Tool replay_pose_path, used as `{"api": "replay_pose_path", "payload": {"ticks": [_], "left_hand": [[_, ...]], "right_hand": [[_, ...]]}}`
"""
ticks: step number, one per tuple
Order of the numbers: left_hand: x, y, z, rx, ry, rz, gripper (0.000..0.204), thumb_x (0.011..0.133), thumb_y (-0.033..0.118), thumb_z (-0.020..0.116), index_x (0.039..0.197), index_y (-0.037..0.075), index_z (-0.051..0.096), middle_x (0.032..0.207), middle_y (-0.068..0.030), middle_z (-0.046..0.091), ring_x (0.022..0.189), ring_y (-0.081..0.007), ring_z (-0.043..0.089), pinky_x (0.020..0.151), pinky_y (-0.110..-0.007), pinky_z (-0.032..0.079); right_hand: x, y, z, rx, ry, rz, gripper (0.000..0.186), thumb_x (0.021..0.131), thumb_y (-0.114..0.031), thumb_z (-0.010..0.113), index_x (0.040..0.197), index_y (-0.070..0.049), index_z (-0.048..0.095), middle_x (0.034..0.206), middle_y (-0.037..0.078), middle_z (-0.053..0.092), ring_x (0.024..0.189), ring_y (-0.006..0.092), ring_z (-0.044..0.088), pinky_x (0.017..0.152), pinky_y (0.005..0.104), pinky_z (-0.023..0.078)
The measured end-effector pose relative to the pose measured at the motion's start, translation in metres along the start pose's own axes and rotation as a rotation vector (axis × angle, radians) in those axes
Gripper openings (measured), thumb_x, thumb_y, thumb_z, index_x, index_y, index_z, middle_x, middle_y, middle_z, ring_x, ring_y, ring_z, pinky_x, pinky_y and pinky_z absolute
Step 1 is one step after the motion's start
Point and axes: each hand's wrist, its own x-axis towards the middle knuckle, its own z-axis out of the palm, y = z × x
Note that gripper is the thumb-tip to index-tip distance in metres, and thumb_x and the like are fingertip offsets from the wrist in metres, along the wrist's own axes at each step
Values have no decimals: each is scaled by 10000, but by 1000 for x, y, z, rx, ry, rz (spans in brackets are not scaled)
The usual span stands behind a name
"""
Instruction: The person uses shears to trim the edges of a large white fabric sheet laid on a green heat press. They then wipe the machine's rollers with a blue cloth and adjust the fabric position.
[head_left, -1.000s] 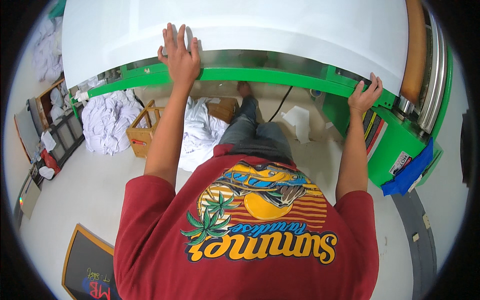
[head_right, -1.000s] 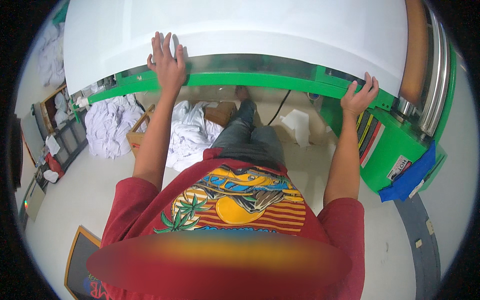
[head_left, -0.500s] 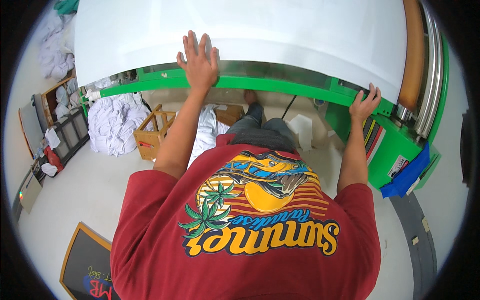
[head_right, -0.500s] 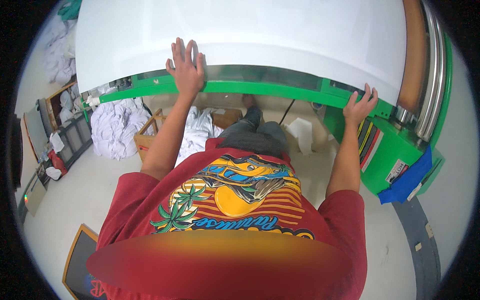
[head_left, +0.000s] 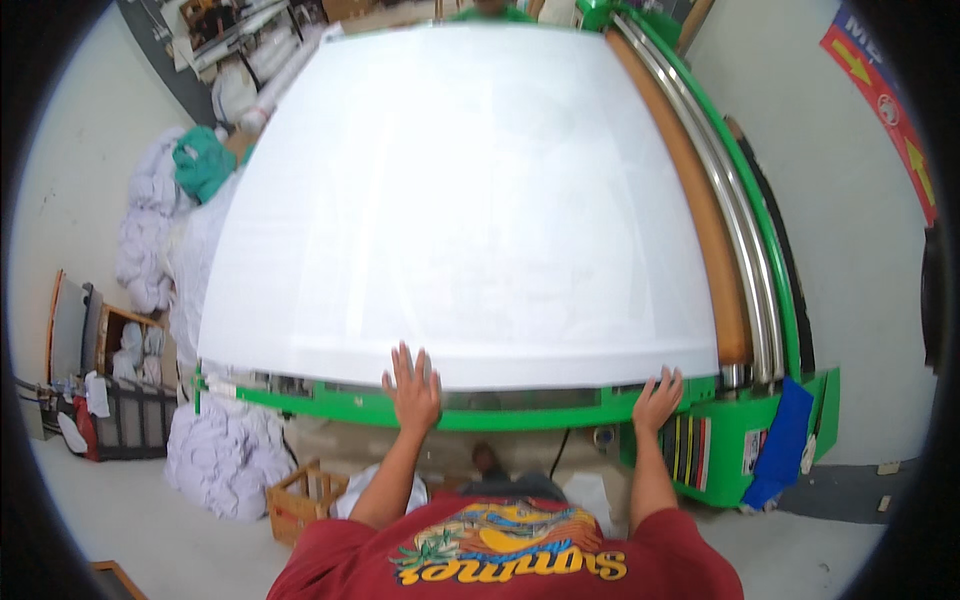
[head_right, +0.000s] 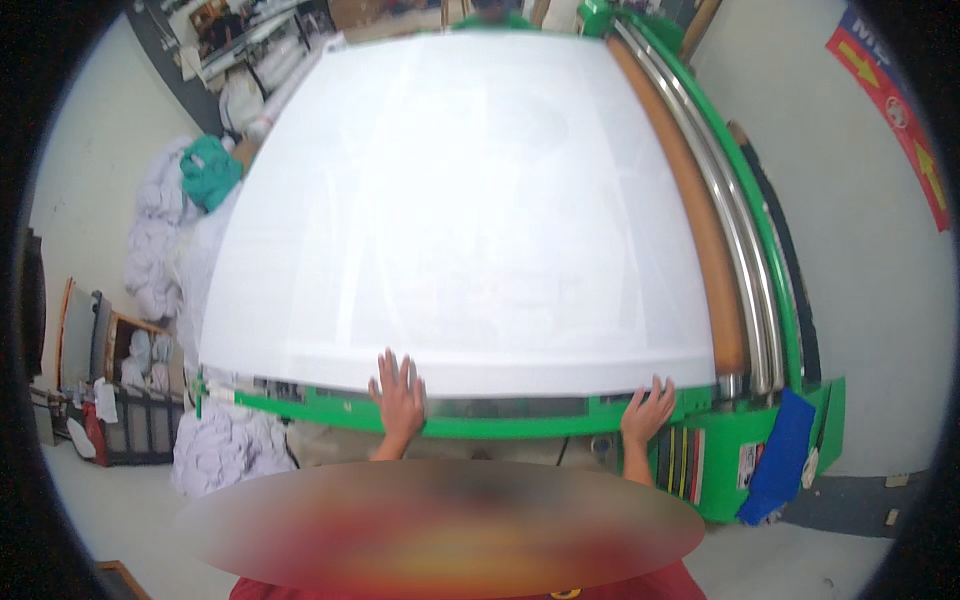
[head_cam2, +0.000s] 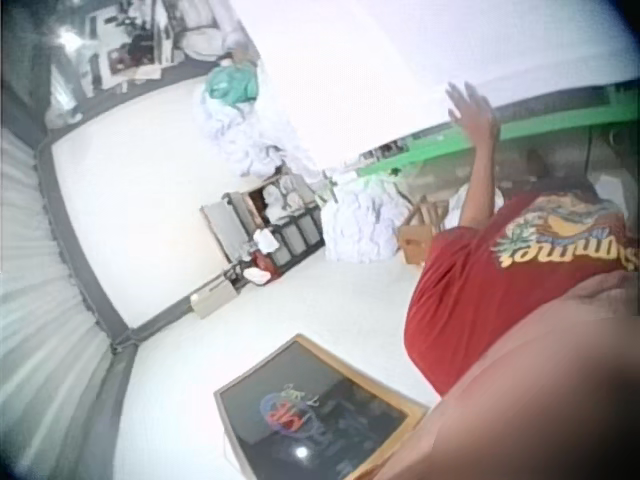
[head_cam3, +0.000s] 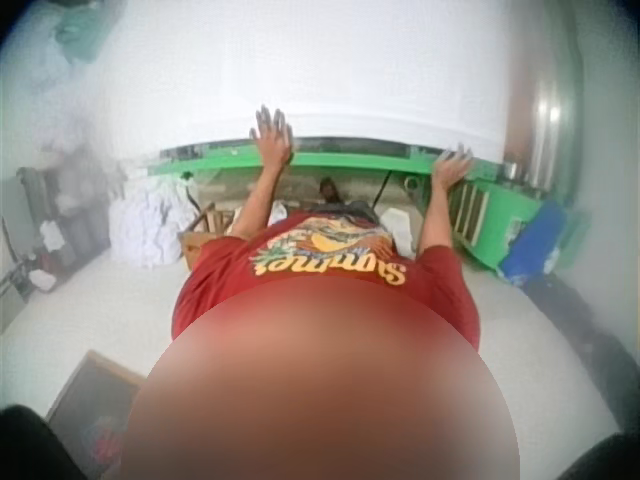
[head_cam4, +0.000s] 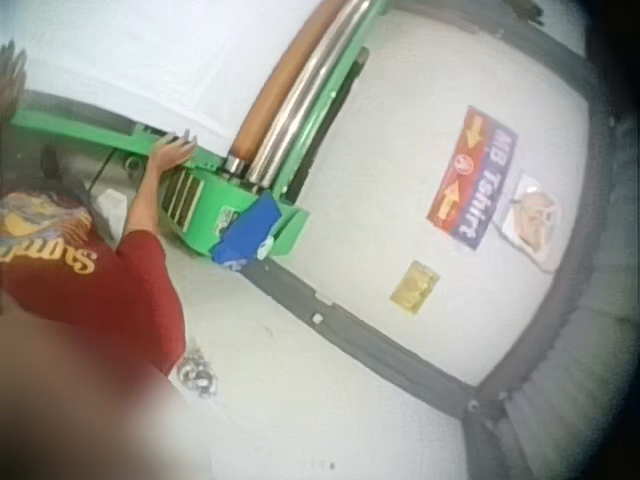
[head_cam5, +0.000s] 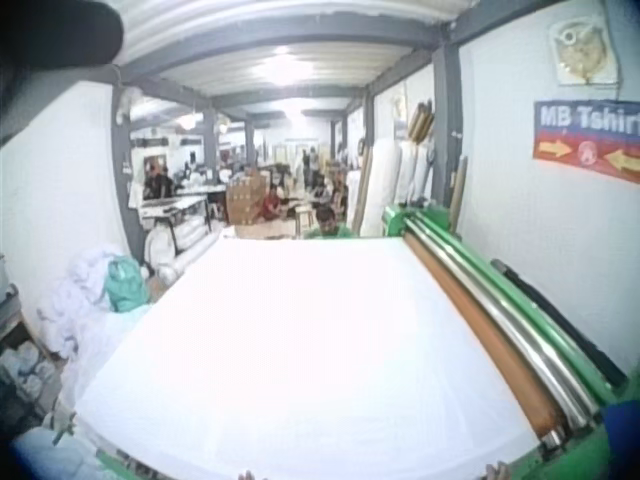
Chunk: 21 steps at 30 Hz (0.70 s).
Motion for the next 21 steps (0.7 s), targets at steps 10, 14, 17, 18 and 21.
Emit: {"api": "replay_pose_path", "payload": {"ticks": [10,14,17,18,21], "left_hand": [[13,0,6,-46,42,38,705,1181,490,643,1809,187,541,2009,-162,282,1866,-367,233,1382,-772,172],[18,2,4,-16,39,40,740,1182,490,639,1824,147,502,2008,-159,280,1869,-362,219,1377,-788,167],[19,5,4,-17,52,35,753,1181,486,639,1823,120,490,2008,-159,278,1871,-356,213,1374,-797,162],[20,6,4,-21,45,28,755,1181,485,639,1821,115,490,2008,-160,277,1871,-354,213,1373,-798,160],[19,7,3,-40,46,31,757,1179,480,642,1823,115,485,2010,-160,275,1872,-352,212,1372,-799,157]], "right_hand": [[4,-52,23,25,-79,-36,584,1168,-303,682,1692,-56,606,1847,230,434,1788,437,317,1483,667,196],[7,-53,26,51,2,-76,560,1171,-307,680,1667,-56,618,1828,231,455,1773,445,340,1477,669,217],[8,-51,27,66,-11,-68,551,1173,-308,677,1658,-52,620,1816,230,469,1764,451,354,1473,672,228],[8,-51,26,70,-15,-66,550,1174,-307,677,1657,-50,620,1814,229,472,1763,451,355,1473,672,230],[9,-50,24,90,-12,-74,543,1177,-306,671,1652,-48,624,1808,224,479,1761,451,358,1471,671,236]]}}
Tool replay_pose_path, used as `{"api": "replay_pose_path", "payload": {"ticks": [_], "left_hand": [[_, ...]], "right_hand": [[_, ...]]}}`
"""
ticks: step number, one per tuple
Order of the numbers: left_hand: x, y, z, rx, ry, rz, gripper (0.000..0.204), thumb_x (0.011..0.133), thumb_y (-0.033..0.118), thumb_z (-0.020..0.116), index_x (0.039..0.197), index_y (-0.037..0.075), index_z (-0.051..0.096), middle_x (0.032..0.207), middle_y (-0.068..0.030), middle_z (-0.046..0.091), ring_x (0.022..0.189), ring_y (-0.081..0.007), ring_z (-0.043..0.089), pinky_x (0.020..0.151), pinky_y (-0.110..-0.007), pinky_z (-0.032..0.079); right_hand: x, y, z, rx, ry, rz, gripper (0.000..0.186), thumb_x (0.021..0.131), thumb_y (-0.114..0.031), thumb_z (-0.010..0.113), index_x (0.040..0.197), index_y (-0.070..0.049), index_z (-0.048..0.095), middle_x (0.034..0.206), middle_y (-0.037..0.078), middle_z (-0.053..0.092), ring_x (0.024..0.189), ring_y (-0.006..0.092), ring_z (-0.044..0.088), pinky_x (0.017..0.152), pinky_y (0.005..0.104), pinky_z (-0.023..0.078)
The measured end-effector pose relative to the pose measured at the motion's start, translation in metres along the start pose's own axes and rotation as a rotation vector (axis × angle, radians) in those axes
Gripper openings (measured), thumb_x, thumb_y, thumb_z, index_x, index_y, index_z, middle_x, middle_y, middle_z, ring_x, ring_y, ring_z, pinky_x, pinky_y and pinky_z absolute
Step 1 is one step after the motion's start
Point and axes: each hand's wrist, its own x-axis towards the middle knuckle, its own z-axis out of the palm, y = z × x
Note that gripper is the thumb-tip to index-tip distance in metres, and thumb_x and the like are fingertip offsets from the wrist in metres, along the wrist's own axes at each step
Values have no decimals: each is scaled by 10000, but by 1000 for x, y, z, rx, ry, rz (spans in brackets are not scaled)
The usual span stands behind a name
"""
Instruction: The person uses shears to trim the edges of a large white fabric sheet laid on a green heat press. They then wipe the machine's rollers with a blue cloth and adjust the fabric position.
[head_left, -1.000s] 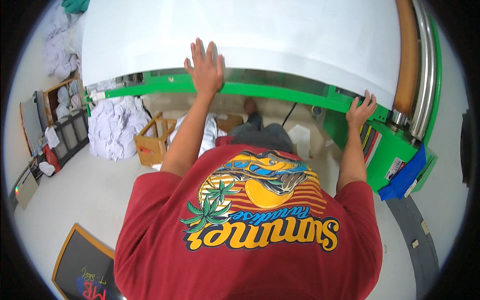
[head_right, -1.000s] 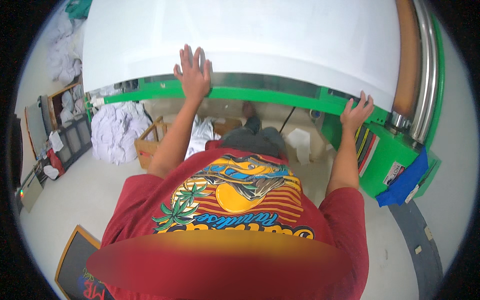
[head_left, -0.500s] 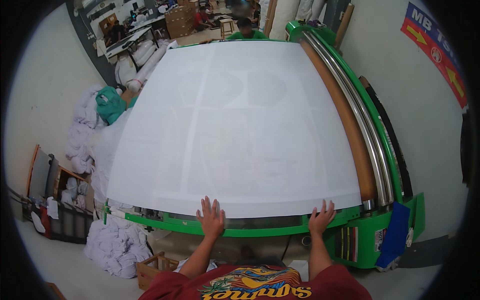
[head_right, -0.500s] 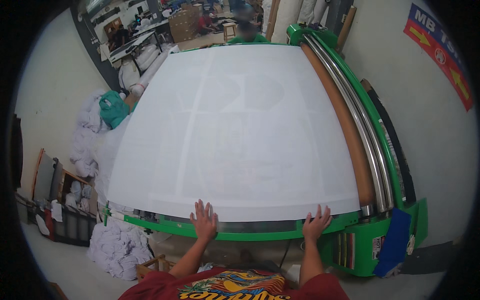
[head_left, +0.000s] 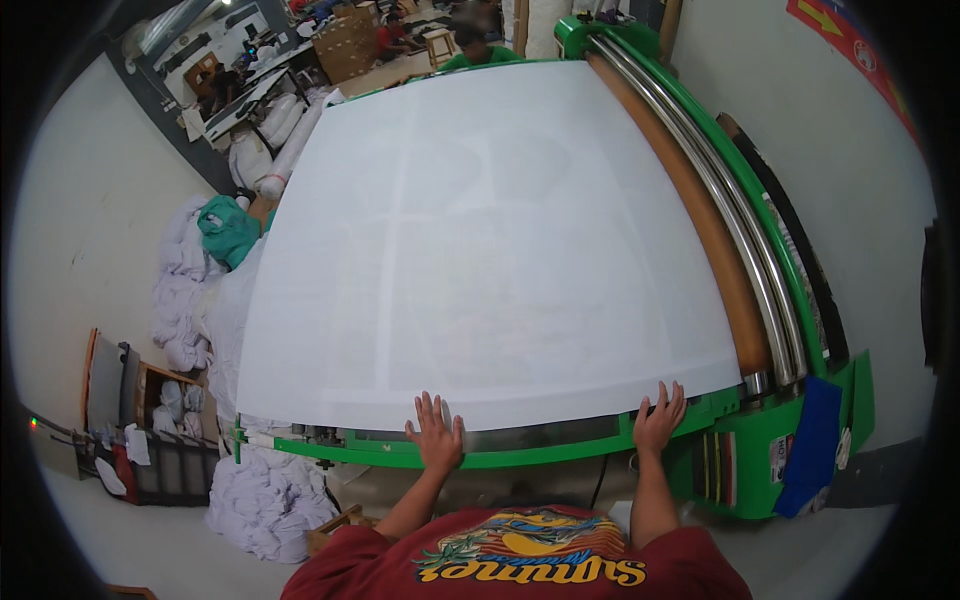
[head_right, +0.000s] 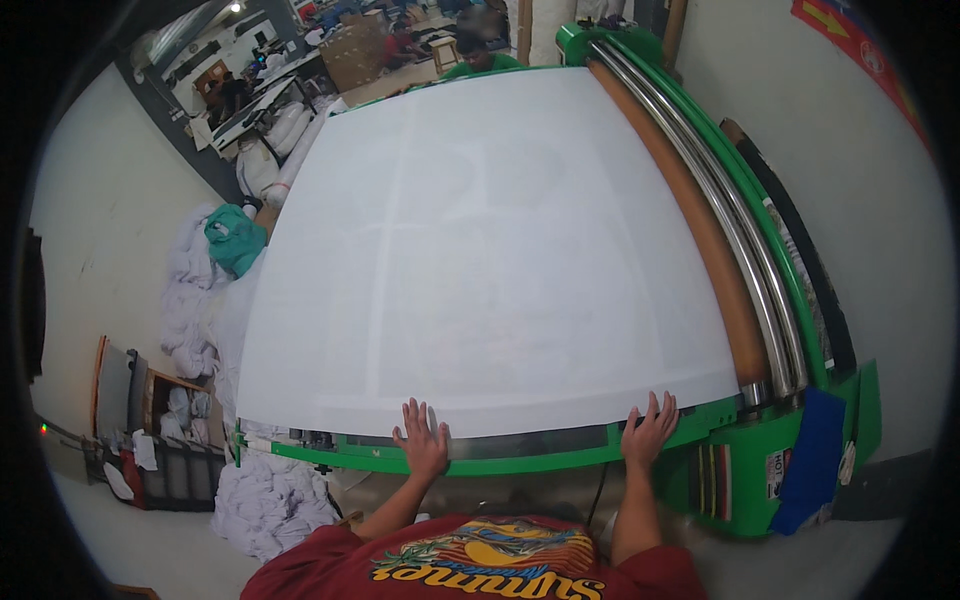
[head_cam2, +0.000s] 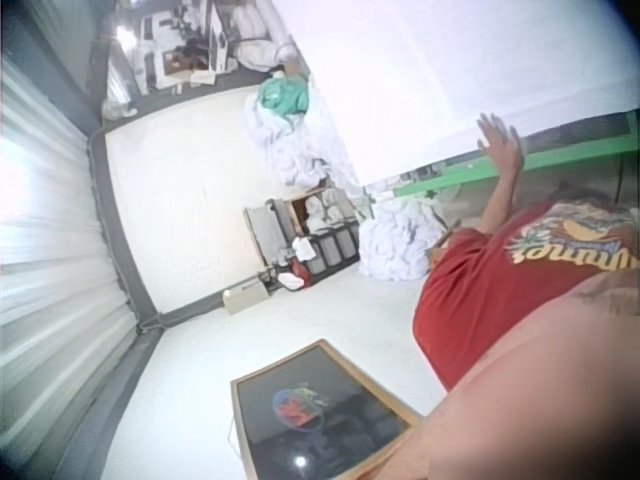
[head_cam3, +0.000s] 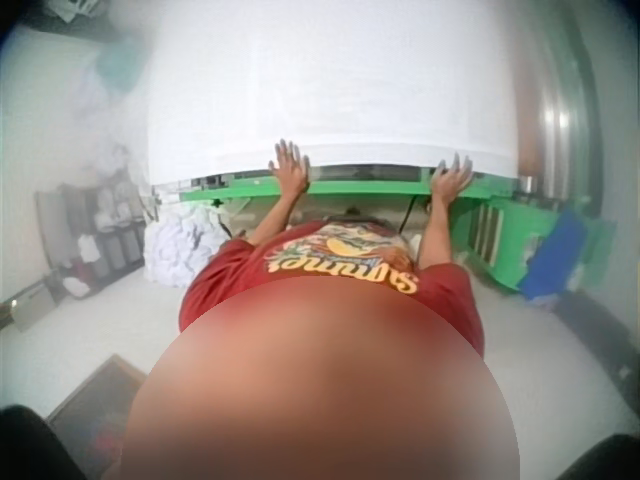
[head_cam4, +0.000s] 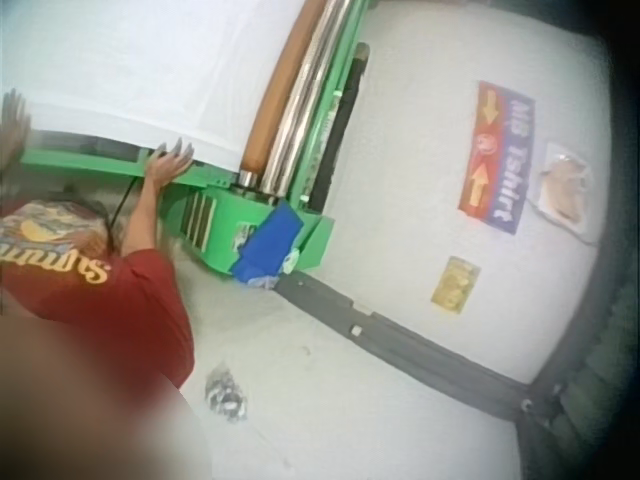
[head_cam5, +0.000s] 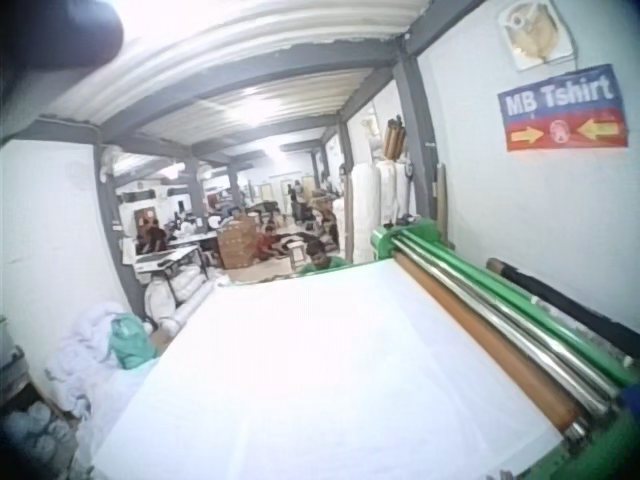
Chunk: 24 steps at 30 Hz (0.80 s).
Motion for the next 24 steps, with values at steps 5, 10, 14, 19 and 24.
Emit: {"api": "replay_pose_path", "payload": {"ticks": [5,10,14,19,24], "left_hand": [[1,-1,0,-4,3,1,754,1178,468,648,1829,126,479,2015,-159,267,1872,-359,216,1367,-804,152],[2,-1,2,13,-30,-42,736,1180,468,644,1824,145,493,2014,-174,264,1870,-373,219,1361,-810,148],[3,-2,2,18,3,-1,737,1186,477,631,1835,157,495,2018,-180,246,1870,-374,214,1359,-807,154],[8,1,-3,54,-85,-45,750,1192,488,615,1868,193,472,2022,-181,228,1871,-370,207,1360,-803,156],[10,1,-3,54,-48,-24,760,1186,491,620,1871,197,472,2020,-188,233,1869,-376,214,1362,-801,153]], "right_hand": [[1,-1,2,-9,-10,2,530,1183,-302,662,1646,-46,631,1799,224,487,1756,446,365,1468,658,249],[3,2,6,-17,-99,52,516,1187,-295,658,1634,-39,642,1791,223,496,1741,451,384,1465,647,260],[2,2,8,-15,-46,-9,504,1184,-284,667,1626,-42,648,1783,220,500,1731,466,390,1448,656,282],[5,2,11,-11,-91,51,506,1176,-274,678,1626,-46,644,1788,223,494,1716,472,401,1438,663,297],[9,0,11,-12,-73,-2,576,1153,-261,699,1686,-65,598,1811,219,470,1723,476,391,1439,669,299]]}}
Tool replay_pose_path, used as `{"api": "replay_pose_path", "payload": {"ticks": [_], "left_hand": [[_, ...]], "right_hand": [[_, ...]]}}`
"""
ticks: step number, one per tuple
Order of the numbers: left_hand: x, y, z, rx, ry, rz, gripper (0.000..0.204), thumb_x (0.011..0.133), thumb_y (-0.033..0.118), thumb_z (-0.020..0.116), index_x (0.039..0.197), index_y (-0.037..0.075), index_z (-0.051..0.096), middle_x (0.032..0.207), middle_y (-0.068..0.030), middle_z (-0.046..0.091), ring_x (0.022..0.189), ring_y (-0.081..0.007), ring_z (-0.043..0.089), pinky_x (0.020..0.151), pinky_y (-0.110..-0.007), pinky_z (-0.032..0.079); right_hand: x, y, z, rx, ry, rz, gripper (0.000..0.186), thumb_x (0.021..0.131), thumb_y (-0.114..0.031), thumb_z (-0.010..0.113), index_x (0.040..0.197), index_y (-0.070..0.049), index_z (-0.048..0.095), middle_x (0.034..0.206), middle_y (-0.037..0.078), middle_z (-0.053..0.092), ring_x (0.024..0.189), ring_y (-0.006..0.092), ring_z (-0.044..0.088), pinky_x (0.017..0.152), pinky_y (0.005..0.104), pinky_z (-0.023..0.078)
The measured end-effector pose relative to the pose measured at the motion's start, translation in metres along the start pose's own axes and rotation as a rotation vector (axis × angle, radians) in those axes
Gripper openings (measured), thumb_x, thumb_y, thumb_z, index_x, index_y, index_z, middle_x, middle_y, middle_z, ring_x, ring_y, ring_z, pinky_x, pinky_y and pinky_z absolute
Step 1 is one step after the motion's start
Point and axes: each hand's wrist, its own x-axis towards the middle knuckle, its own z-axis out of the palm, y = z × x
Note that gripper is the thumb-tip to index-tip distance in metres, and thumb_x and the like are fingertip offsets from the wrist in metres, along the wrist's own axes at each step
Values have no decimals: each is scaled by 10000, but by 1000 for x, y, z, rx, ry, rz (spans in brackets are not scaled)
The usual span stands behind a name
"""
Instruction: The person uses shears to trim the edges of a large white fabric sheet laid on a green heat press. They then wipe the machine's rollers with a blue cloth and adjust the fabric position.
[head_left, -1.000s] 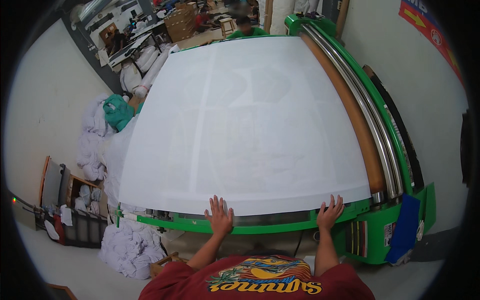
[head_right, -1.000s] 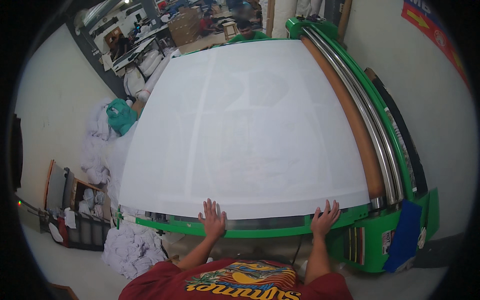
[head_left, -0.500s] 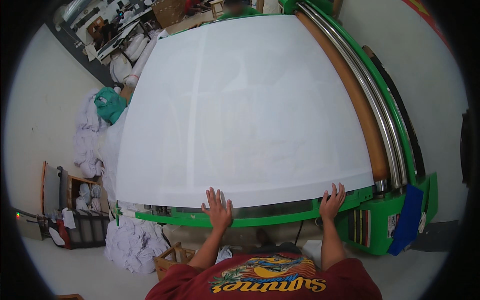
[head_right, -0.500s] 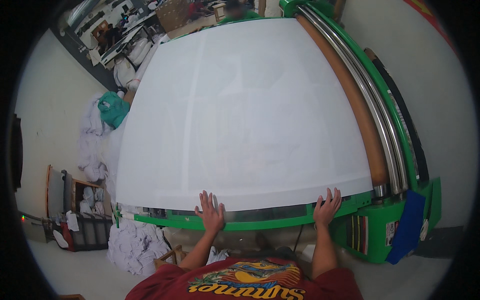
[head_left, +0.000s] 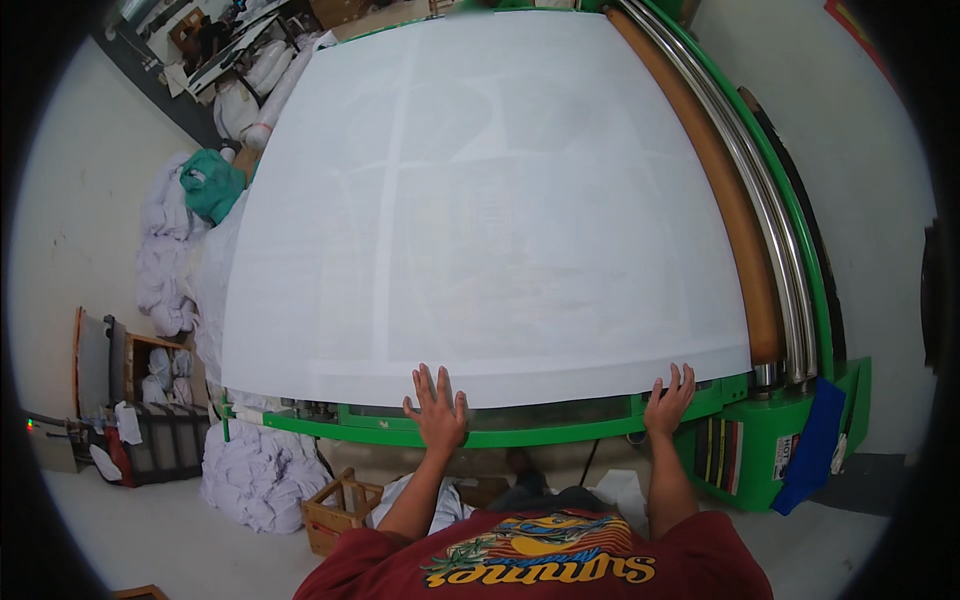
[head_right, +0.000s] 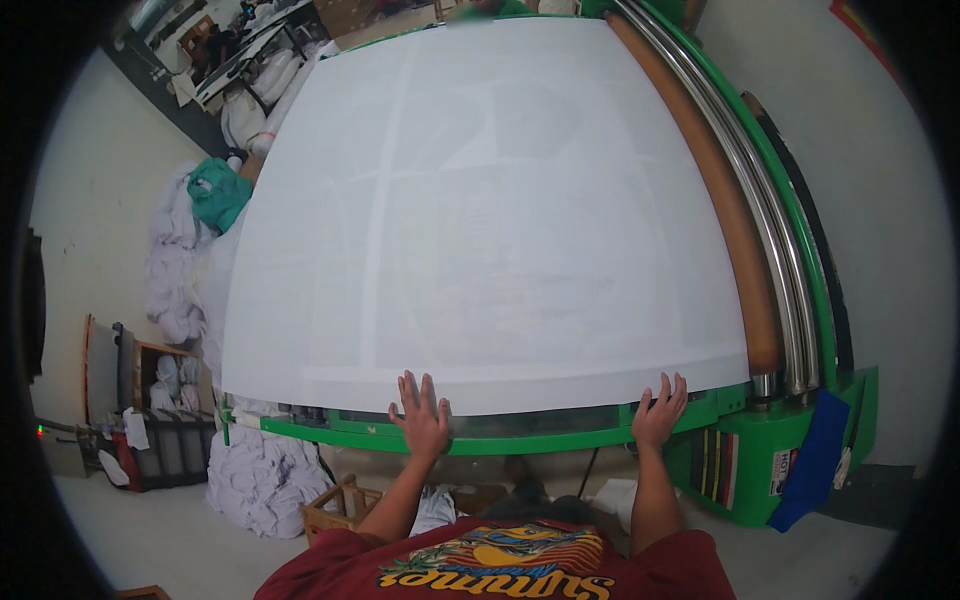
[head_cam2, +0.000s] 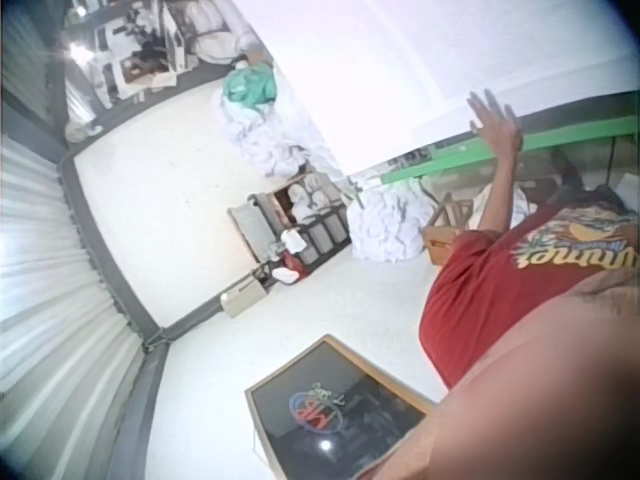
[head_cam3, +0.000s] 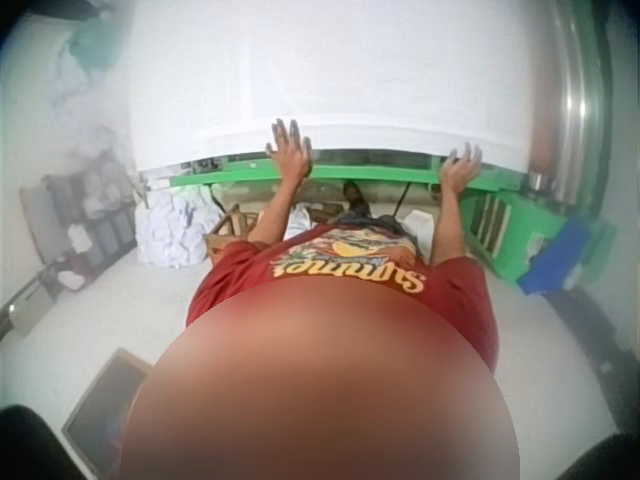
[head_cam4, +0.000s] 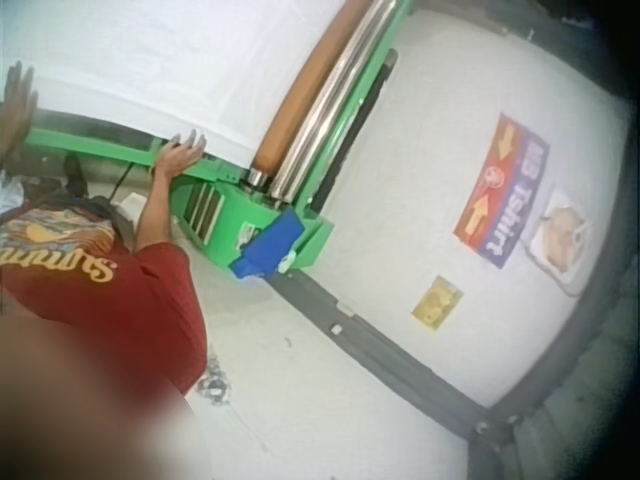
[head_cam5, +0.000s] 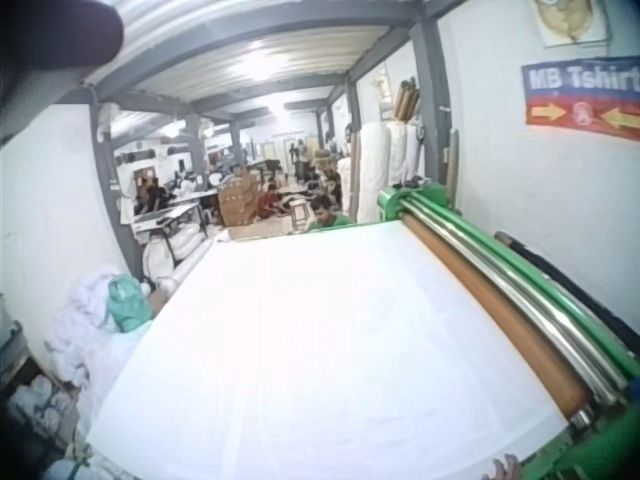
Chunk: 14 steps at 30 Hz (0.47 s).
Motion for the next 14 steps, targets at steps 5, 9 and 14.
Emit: {"api": "replay_pose_path", "payload": {"ticks": [5,9,14], "left_hand": [[2,0,5,-13,21,-13,779,1174,482,630,1865,157,475,2018,-195,237,1869,-383,214,1356,-802,155],[2,0,2,-15,1,-16,783,1164,480,641,1857,150,487,2015,-194,249,1869,-388,218,1349,-808,161],[3,1,6,6,-3,-8,780,1160,490,645,1854,166,498,2016,-192,250,1869,-391,215,1348,-811,159]], "right_hand": [[2,-3,-4,1,14,-3,713,1116,-276,740,1765,-83,517,1847,219,432,1731,482,383,1443,673,293],[1,-4,-5,-12,9,-10,744,1110,-283,749,1784,-90,499,1863,222,411,1738,482,377,1442,682,289],[2,-1,-2,-5,-21,2,763,1108,-286,762,1797,-104,489,1887,215,383,1759,481,346,1445,686,272]]}}
